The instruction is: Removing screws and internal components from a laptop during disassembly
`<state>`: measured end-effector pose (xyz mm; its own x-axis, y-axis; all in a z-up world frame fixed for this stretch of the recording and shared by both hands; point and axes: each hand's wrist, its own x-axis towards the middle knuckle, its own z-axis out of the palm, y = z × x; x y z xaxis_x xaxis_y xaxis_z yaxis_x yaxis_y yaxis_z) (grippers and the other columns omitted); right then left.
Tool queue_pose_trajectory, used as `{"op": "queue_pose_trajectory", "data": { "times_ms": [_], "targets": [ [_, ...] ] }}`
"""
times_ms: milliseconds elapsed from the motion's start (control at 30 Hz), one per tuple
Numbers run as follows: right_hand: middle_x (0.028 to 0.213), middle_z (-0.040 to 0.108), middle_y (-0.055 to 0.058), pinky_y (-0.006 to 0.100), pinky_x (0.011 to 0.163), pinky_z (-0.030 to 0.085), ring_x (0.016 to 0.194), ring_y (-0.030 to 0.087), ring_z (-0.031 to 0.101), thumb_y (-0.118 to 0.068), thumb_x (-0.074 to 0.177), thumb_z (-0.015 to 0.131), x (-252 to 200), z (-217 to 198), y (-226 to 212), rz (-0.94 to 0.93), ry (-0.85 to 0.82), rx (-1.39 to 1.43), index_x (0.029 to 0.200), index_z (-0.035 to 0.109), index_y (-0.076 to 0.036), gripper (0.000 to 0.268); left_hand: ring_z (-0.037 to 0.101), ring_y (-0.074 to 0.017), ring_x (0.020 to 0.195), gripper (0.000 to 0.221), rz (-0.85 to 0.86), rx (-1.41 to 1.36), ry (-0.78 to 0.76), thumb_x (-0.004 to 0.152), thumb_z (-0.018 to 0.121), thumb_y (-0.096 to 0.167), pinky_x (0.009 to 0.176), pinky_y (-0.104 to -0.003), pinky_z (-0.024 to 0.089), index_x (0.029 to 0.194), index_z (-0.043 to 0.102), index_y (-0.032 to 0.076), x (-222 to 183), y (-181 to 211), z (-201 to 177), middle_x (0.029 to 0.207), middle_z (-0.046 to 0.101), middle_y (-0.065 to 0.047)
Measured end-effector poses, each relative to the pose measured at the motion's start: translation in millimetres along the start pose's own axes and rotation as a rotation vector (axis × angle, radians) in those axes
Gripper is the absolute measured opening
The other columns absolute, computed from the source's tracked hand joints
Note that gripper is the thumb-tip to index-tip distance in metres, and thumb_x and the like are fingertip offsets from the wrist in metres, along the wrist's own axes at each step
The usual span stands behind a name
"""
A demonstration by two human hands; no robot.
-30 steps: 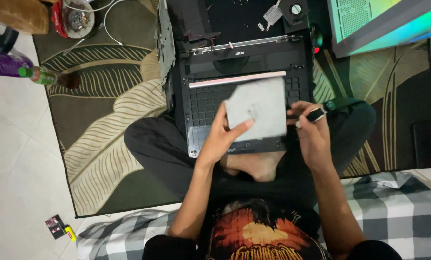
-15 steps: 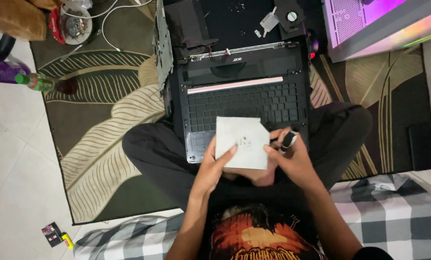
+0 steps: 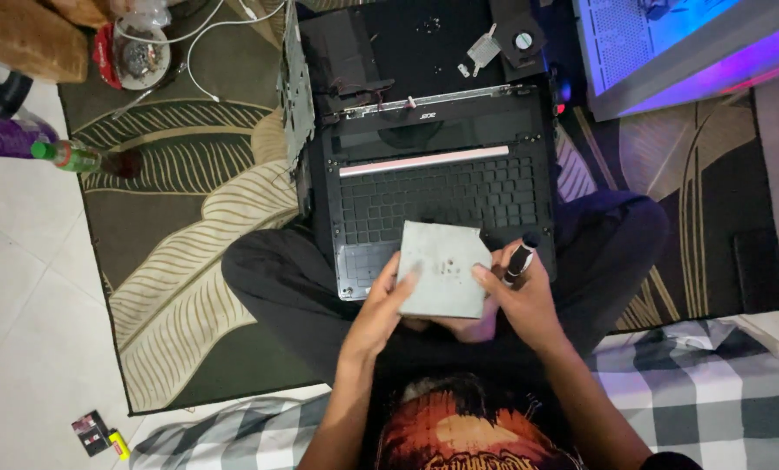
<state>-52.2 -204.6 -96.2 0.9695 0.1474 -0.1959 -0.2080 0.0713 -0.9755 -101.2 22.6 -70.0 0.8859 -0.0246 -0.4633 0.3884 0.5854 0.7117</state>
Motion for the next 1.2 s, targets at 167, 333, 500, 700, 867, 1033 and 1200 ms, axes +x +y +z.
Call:
{"op": "queue_pose_trajectory", "data": {
  "times_ms": [167,333,500,700,867,1033,1200],
  "targets": [
    [0.092,0.068,0.008,0.031,0.063,0.059,0.077,0.014,0.067,-0.004,0.085,0.084,-2,7,-43,0.001,-0.115,-0.07,0.099,0.05,-0.007,0.036,0.041,-0.0326,0.143,0.088,-0.088,-0.408,-0.241,0.097,0.028,0.074,0.114,-0.052,0.039,0.163,0.027,0.015,-10,20,29,0.157,0.041,-0.018],
    [0.095,0.065,0.012,0.043,0.091,0.052,0.093,0.028,0.067,-0.012,0.079,0.089,5,29,-93,-0.175,-0.166,-0.491,0.117,0.058,-0.006,0.049,0.036,-0.028,0.147,0.092,-0.032,-0.516,-0.278,0.096,0.024,0.078,0.117,-0.046,0.036,0.164,0.026,0.016,-21,27,57,0.164,0.033,-0.012],
    [0.13,0.061,0.018,0.051,0.104,0.05,0.133,0.043,0.056,-0.013,0.073,0.093,3,45,-117,-0.319,-0.345,-0.557,0.113,0.057,0.002,0.056,0.043,-0.0295,0.143,0.085,-0.241,-0.5,-0.081,0.094,0.038,0.075,0.119,-0.049,0.036,0.156,0.042,0.017,-12,-20,29,0.159,0.042,-0.01],
    [0.128,0.071,0.008,0.048,0.11,0.043,0.128,0.036,0.06,-0.028,0.074,0.093,4,32,-87,-0.483,-0.332,-0.665,0.09,0.052,-0.008,0.048,0.049,-0.031,0.139,0.085,-0.314,-0.577,0.043,0.09,0.044,0.076,0.119,-0.048,0.037,0.15,0.052,0.016,-17,-2,50,0.153,0.051,-0.013],
    [0.102,0.072,0.011,0.039,0.087,0.052,0.102,0.032,0.072,-0.005,0.079,0.087,-3,19,-96,-0.373,-0.178,-0.336,0.078,0.048,-0.009,0.039,0.058,-0.0331,0.129,0.089,-0.355,-0.616,0.162,0.085,0.048,0.078,0.108,-0.048,0.048,0.144,0.058,0.012,-16,33,60,0.144,0.059,-0.015],
    [0.092,0.061,0.008,0.037,0.086,0.045,0.097,0.028,0.068,0.005,0.085,0.08,24,2,-102,-0.339,0.059,-0.166,0.079,0.04,-0.014,0.045,0.06,-0.0391,0.125,0.093,-0.347,-0.58,0.265,0.081,0.052,0.08,0.104,-0.052,0.05,0.142,0.06,0.01,-17,43,44,0.142,0.06,-0.022],
    [0.103,0.061,-0.001,0.025,0.085,0.048,0.09,0.01,0.059,-0.005,0.103,0.075,83,-26,-60,-0.176,0.437,0.111,0.093,0.042,-0.017,0.036,0.053,-0.0412,0.133,0.095,-0.306,-0.199,0.423,0.089,0.045,0.076,0.101,-0.054,0.049,0.149,0.049,0.001,-19,55,40,0.15,0.049,-0.03]
  ]
}}
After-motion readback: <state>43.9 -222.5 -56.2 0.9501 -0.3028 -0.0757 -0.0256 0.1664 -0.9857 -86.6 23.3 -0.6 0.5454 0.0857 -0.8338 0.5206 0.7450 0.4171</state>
